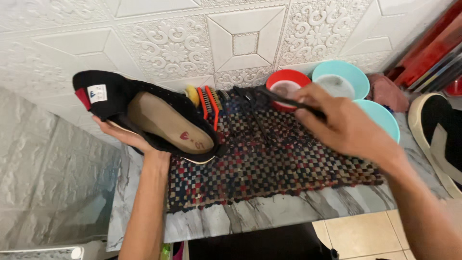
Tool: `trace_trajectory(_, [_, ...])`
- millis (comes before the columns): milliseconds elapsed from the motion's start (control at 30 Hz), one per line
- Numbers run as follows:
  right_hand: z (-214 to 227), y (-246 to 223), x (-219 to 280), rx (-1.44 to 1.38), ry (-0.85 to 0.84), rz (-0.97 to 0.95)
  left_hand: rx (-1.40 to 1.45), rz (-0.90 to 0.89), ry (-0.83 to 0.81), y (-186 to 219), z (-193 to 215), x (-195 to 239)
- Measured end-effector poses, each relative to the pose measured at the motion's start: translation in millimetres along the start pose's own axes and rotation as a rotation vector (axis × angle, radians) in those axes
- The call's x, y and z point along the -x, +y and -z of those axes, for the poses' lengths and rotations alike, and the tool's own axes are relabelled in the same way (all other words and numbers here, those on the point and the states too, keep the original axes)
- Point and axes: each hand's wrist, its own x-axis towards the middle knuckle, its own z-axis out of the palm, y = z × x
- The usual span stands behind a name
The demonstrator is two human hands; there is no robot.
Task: The person cleans the sole of a black slip-on shoe using a cloth and a small metal tool to scrape the textured surface. They then use a brush to clean the interior of the shoe, dipping it into a bowl of soapy water as needed.
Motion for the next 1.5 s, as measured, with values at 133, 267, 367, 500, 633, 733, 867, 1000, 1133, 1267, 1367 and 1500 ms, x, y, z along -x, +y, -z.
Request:
trace_trajectory(133, [29, 57, 57, 0.574, 0.126, -0.352, 0.022, -0.011, -0.080, -3, 2, 1])
trace_trajectory(267, [28, 108, 108, 0.839, 0.116, -0.566, -0.110, -0.337, -0.460, -19, 31, -12])
trace_trajectory(367, [20, 116, 124, 0.705, -0.121, -0.783, -0.097, -0.216, -0.343, -22, 32, -6])
trace_trajectory(500, [11, 126, 134, 0.614, -0.161, -0.763, 0.229, -0.235, 0.046, -31, 53, -7])
trace_trajectory(633, [14, 125, 140, 0.621, -0.001, -0.611, -0.159, 0.125, -0.130, -26, -20, 29])
trace_trajectory(733, [17, 128, 142, 0.638, -0.063, -0.691, -0.044, 0.116, -0.161, -34, 30, 14])
trace_trajectory(867, [4, 145, 147, 0.707, 0.031, -0.580, 0.087, 0.022, 0.146, -39, 19, 19])
trace_trajectory(1000, [-9, 85, 115, 0.554, 0.087, -0.474, -0.152, -0.251, -0.137, -55, 88, -6])
trace_trajectory(1133, [-46, -8, 71, 0.240, 0.167, 0.244, -0.153, -0.054, 0.113, -33, 11, 22])
trace_trajectory(1267, [-104, -76, 7, 0.484, 0.247, 0.474, -0.185, -0.005, 0.170, -37, 10, 34])
trace_trajectory(1367, [-153, -82, -44, 0.455, 0.344, 0.298, -0.225, -0.183, -0.046, -60, 44, 32])
trace_trajectory(1500, [-175, -76, -95, 0.549, 0.448, 0.277, -0.101, -0.092, 0.059, -59, -4, 51])
